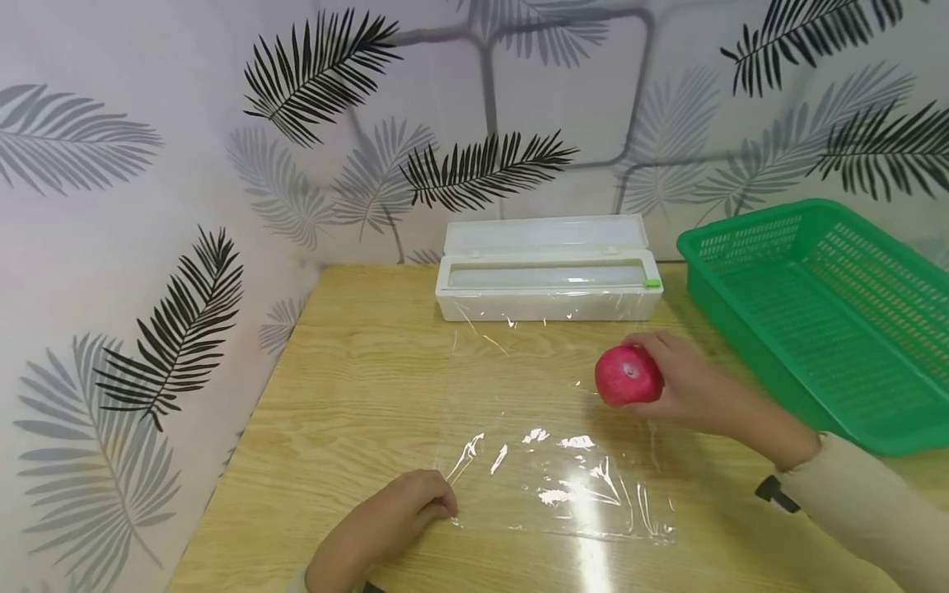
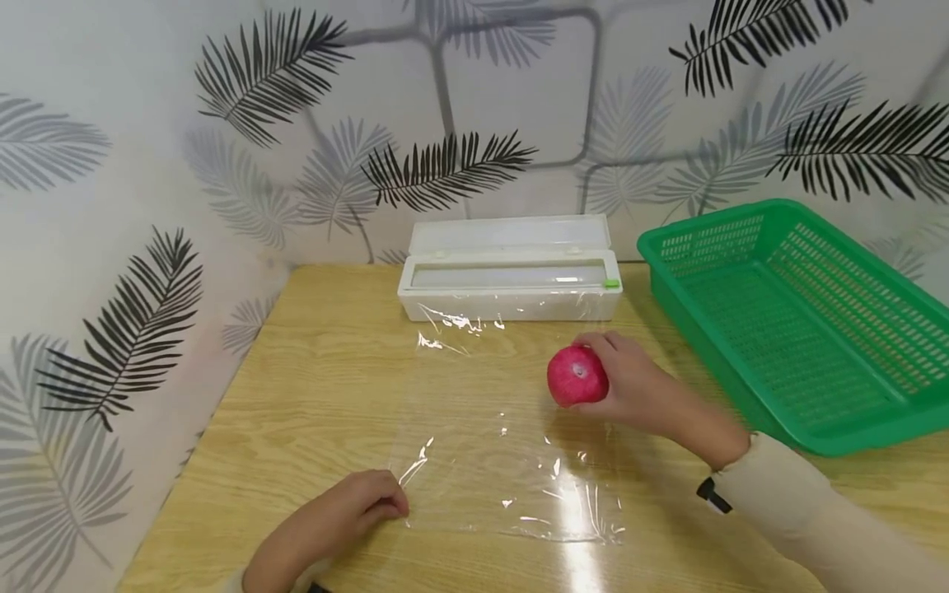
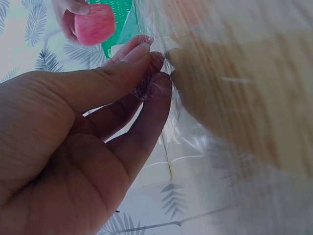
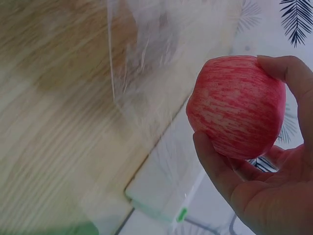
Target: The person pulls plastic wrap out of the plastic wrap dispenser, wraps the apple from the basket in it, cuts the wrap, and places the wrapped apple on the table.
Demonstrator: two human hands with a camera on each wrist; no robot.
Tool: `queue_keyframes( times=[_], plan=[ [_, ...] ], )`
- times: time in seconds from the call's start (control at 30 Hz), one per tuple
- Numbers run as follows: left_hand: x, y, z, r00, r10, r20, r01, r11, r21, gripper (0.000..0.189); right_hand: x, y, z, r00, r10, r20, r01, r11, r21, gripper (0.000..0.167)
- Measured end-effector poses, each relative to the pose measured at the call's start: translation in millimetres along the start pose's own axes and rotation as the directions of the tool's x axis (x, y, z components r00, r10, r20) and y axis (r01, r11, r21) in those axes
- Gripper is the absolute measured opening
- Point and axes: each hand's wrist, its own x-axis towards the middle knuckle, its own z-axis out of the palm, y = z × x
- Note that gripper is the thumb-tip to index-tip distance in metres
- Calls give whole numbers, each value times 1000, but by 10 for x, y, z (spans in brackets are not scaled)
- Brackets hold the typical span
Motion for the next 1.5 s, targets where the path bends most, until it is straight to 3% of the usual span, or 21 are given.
queue_keyframes(
  times=[0.37, 0.8, 1.1, 1.5],
  plan=[
    [7, 6, -2, 1000, -8, 13, 8, 1000, 0, 8, 249, -208, 408, 998, 5, 63, -11, 995, 100, 78],
    [24, -12, 11, 1000, 12, -7, -12, 1000, 5, 7, 541, -362, 701, 997, -22, 72, 17, 997, 71, 75],
    [33, 3, -3, 999, -30, 14, 30, 999, 10, 8, 527, -360, 754, 997, 32, 69, -38, 995, 91, 76],
    [45, 7, -5, 999, -30, 33, 29, 999, 18, 8, 435, -358, 778, 999, -13, 33, 10, 996, 91, 84]
  ],
)
